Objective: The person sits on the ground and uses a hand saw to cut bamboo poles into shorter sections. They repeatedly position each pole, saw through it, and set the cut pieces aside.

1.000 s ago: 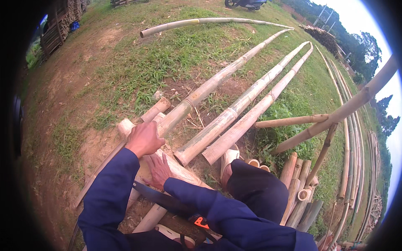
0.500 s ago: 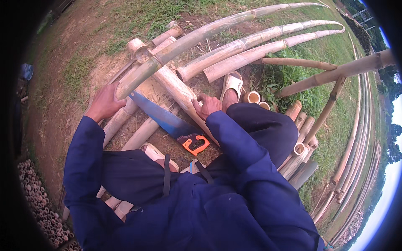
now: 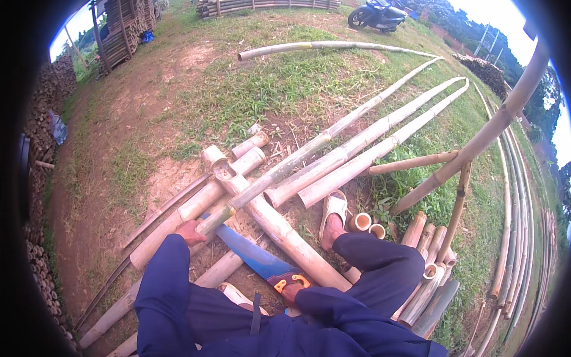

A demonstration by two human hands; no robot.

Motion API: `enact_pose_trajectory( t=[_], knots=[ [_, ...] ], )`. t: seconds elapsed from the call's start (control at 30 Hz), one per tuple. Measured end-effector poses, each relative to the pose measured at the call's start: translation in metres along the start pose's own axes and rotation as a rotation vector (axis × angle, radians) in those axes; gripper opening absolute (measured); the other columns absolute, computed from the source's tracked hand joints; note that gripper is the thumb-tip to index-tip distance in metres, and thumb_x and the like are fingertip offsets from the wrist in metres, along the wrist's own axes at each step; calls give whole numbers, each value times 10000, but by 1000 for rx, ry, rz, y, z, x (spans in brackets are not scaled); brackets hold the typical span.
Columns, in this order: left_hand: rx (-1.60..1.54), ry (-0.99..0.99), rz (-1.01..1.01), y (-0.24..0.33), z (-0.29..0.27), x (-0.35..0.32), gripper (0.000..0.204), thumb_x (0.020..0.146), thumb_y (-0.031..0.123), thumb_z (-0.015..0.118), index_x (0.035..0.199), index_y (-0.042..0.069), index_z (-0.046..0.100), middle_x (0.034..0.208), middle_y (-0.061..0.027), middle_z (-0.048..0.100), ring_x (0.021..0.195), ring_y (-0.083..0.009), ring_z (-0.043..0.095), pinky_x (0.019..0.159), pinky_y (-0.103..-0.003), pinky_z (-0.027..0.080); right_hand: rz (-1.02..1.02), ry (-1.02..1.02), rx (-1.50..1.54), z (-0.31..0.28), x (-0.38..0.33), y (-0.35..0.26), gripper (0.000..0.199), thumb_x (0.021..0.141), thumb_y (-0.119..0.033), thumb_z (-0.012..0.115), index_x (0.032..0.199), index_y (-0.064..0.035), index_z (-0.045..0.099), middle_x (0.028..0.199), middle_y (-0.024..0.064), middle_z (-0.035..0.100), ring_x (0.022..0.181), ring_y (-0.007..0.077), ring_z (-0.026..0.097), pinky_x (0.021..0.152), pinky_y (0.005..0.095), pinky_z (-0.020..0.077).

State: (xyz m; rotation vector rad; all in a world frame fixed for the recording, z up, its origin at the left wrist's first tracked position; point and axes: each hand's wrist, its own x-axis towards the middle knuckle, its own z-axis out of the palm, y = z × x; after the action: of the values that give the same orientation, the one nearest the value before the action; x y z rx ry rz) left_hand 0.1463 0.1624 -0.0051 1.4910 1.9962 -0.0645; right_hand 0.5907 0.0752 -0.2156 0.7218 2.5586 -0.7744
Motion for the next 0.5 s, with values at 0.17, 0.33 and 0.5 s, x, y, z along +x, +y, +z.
enact_pose_trajectory(
  t=[0.17, 0.33, 0.5],
  knots=[
    [-211, -121, 44, 3, 11, 27, 455, 708, 343, 780, 1056, 50, 762, 924, -174, 758, 872, -292, 742, 810, -398, 565, -55, -88, 44, 22, -1, 23, 241, 856, -204, 624, 1002, -22, 687, 1009, 167, 715, 973, 358, 714, 817, 490, 579],
    [-294, -178, 57, -21, 3, 17, 395, 711, 249, 806, 972, -40, 743, 852, -126, 745, 783, -223, 710, 769, -357, 549, -190, -79, -154, 6, 16, 33, 191, 855, -159, 644, 1023, -70, 663, 1070, 135, 676, 1001, 329, 701, 790, 460, 585],
    [-413, -321, 113, -28, 21, 30, 382, 710, 242, 784, 961, -44, 748, 889, -163, 759, 851, -240, 731, 807, -351, 547, -155, -82, -291, 22, 18, 36, 227, 841, -197, 660, 1038, -87, 686, 1038, 140, 705, 940, 295, 726, 737, 428, 587]
  ],
)
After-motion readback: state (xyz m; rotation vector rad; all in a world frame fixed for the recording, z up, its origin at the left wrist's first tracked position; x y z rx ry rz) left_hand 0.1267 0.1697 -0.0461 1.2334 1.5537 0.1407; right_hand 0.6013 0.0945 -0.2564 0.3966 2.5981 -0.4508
